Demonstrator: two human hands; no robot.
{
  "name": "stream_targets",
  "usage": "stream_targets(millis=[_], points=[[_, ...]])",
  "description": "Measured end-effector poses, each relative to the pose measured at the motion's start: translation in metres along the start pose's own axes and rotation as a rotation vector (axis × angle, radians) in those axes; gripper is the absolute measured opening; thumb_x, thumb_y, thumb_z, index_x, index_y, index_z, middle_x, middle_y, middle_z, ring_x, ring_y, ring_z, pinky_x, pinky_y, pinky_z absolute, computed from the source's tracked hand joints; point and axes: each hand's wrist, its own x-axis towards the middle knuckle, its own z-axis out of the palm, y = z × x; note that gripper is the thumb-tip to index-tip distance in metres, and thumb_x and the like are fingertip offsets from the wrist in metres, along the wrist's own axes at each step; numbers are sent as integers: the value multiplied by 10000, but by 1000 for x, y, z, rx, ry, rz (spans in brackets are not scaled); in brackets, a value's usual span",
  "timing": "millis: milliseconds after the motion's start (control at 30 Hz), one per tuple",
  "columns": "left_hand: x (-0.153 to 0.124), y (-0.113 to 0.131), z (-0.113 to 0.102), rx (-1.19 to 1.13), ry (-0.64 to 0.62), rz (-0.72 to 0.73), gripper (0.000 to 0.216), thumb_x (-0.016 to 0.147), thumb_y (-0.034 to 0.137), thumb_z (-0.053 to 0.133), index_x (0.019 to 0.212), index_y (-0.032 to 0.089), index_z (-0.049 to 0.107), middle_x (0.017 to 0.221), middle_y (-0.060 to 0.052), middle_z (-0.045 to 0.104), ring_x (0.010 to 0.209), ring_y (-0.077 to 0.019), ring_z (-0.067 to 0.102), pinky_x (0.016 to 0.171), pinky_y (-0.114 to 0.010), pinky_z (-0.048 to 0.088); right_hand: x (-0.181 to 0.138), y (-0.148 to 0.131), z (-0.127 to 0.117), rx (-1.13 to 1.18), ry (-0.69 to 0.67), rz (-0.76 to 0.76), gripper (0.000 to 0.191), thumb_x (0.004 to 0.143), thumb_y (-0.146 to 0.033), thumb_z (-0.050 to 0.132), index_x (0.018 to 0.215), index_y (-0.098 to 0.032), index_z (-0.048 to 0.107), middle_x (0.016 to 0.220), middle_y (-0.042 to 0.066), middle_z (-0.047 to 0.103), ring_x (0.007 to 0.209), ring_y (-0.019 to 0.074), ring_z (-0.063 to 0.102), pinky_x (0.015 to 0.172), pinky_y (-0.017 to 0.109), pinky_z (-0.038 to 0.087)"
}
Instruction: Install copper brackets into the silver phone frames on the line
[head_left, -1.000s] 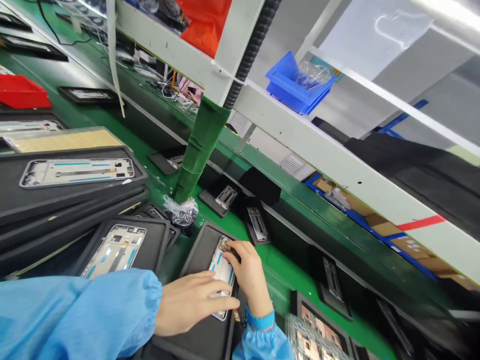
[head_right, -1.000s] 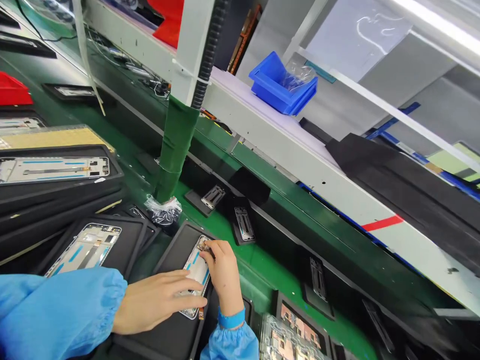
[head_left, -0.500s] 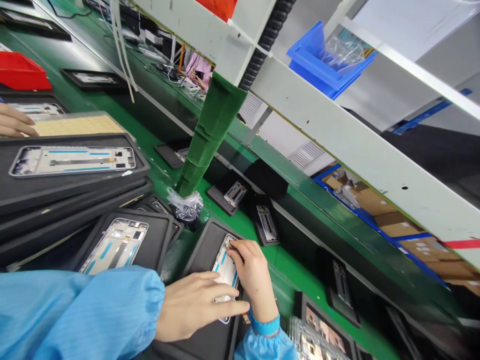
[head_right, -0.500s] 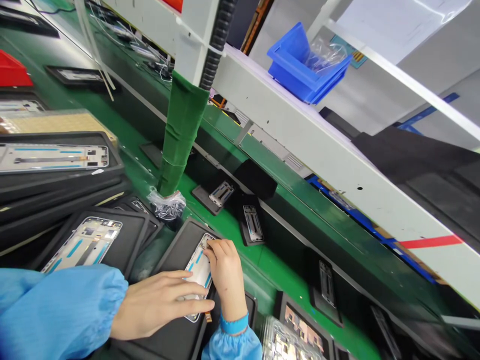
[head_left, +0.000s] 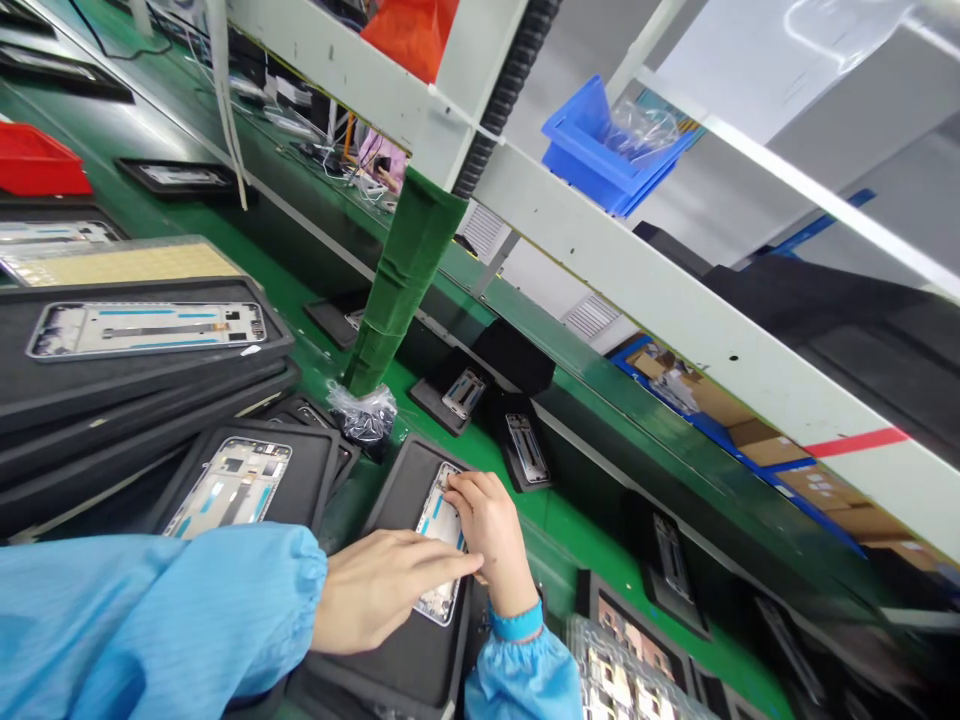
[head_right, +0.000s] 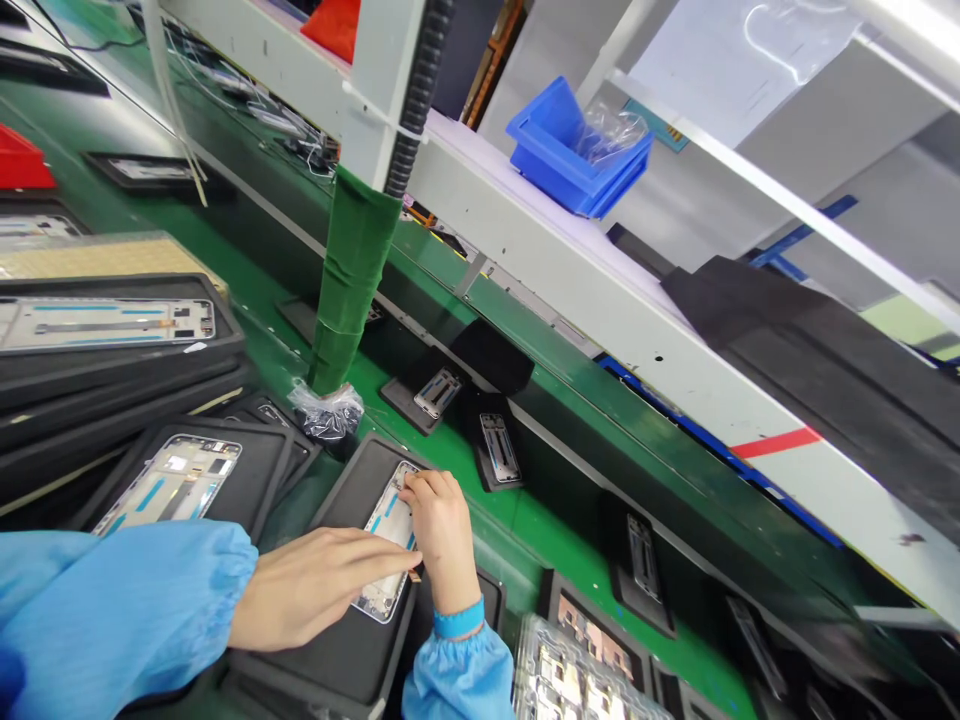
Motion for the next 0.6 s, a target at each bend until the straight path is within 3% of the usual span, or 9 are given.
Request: stream_targets(millis=[300, 600], points=[[-4, -1, 3, -1, 30, -14, 819, 845, -8, 451, 1585, 304, 289, 1544, -24, 540, 1343, -253, 582, 1131, -431, 486, 0, -6, 2, -93, -5, -4, 137, 968, -126, 654, 990, -216, 755, 931, 48, 775, 833, 226, 669, 754, 344, 554], [-4, 0, 8, -12, 61, -101, 868, 844, -6, 456, 1603, 354, 238, 1542, -21, 544, 1342, -264, 585, 1103, -390, 505, -4, -7, 4, -123, -13, 38, 159, 969, -121, 640, 1027, -229, 741, 970, 46, 768, 822, 235, 658, 748, 367, 539]])
